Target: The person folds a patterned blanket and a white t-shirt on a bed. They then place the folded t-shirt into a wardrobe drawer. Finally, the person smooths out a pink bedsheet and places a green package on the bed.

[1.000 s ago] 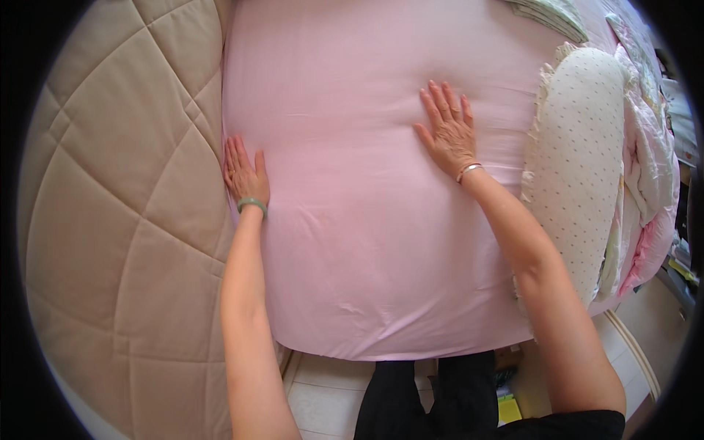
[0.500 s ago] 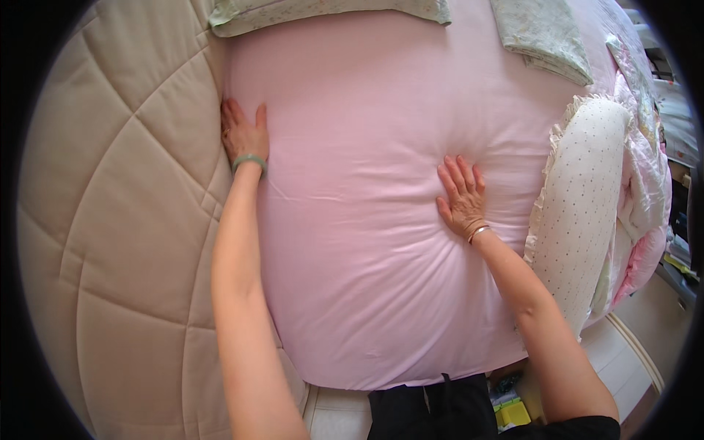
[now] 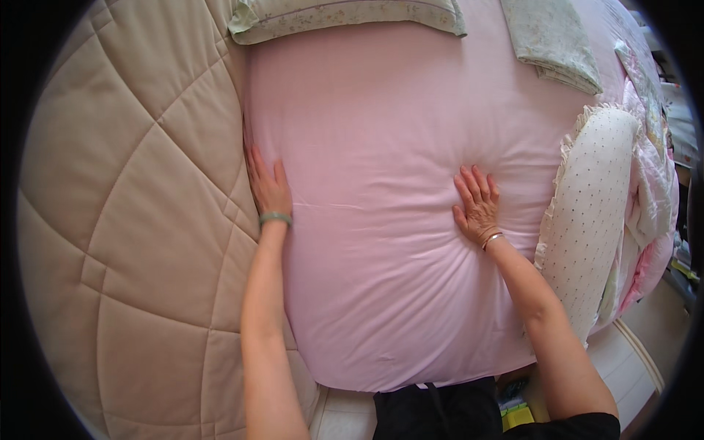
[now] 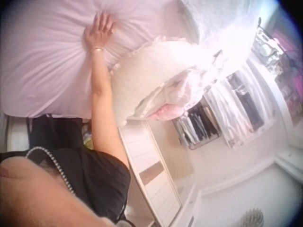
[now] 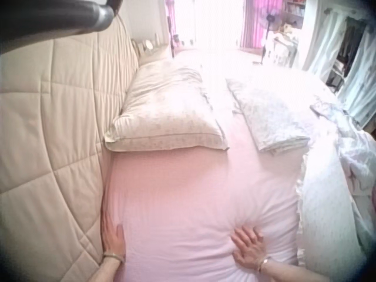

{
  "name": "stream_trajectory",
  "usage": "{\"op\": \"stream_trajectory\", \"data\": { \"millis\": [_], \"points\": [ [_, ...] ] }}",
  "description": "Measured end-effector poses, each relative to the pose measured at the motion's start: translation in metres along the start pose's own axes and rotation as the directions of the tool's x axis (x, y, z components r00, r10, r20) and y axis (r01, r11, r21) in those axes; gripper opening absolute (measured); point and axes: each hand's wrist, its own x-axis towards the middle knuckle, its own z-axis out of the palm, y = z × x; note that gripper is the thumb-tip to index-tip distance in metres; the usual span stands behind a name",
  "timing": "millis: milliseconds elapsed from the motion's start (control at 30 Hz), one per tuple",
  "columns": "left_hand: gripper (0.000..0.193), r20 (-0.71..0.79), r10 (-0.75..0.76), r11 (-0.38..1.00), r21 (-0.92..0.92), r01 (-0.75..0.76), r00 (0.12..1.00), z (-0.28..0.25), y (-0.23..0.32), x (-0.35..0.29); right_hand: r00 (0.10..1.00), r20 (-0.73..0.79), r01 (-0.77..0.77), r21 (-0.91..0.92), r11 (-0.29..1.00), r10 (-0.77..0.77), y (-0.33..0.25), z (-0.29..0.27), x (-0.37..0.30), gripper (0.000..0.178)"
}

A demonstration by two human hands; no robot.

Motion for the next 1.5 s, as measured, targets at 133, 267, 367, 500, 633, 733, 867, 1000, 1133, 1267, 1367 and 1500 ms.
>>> {"op": "stream_trajectory", "data": {
  "millis": [133,267,367,500,633,733,867,1000,1133,1267,1367,1500],
  "points": [
    [0.053,0.047,0.017,1.000,0.025,-0.018,0.999,-0.024,0.000,-0.063,1.000,-0.003,-0.005,-0.035,0.999,0.005,0.000,-0.001,-0.003,0.069],
    [0.049,-0.013,-0.044,0.994,0.099,0.045,0.999,-0.017,0.000,-0.060,1.000,-0.020,0.014,-0.051,0.999,-0.015,-0.006,-0.002,0.000,0.068],
    [0.049,-0.052,-0.015,0.983,0.180,0.025,0.999,-0.006,-0.003,-0.058,1.000,-0.012,0.011,-0.058,0.998,-0.012,-0.008,-0.011,0.004,0.065],
    [0.053,-0.038,-0.007,0.961,0.274,0.017,0.999,-0.006,-0.009,-0.062,0.980,-0.197,0.002,0.120,0.993,0.021,-0.044,-0.020,0.055,0.047],
    [0.056,-0.069,-0.006,0.972,0.232,0.021,0.998,-0.004,-0.019,-0.065,0.973,-0.224,0.177,0.533,0.828,-0.064,-0.162,0.022,0.191,0.018],
    [0.047,-0.008,-0.058,0.983,0.175,0.059,0.998,0.003,-0.002,-0.061,0.990,-0.117,0.126,0.445,0.887,-0.082,-0.233,0.072,0.272,0.029],
    [0.046,-0.025,-0.044,0.982,0.181,0.047,0.999,0.002,-0.004,-0.059,0.999,0.029,-0.023,0.146,0.989,0.019,-0.285,0.108,0.306,0.032],
    [0.049,0.013,-0.064,0.954,0.293,0.057,0.998,0.000,-0.010,-0.063,0.999,-0.007,-0.033,0.202,0.979,0.035,-0.290,0.121,0.309,0.024],
    [0.050,-0.044,0.006,0.986,0.168,0.002,0.999,-0.006,-0.010,-0.064,0.990,-0.033,-0.078,0.687,0.722,0.138,-0.281,0.123,0.302,0.023],
    [0.046,-0.066,0.201,0.974,0.120,-0.193,0.977,-0.004,-0.008,-0.056,0.991,-0.112,0.064,0.882,0.467,0.075,-0.258,0.139,0.308,0.025],
    [0.045,-0.013,0.270,0.957,0.115,-0.267,0.963,-0.009,-0.006,-0.056,0.993,-0.117,0.117,0.927,0.358,-0.020,-0.254,0.141,0.308,0.021],
    [0.044,-0.019,0.045,0.967,0.251,-0.039,0.999,-0.013,0.004,-0.067,0.969,-0.219,0.248,0.869,0.427,-0.118,-0.253,0.144,0.314,0.020]
  ]
}}
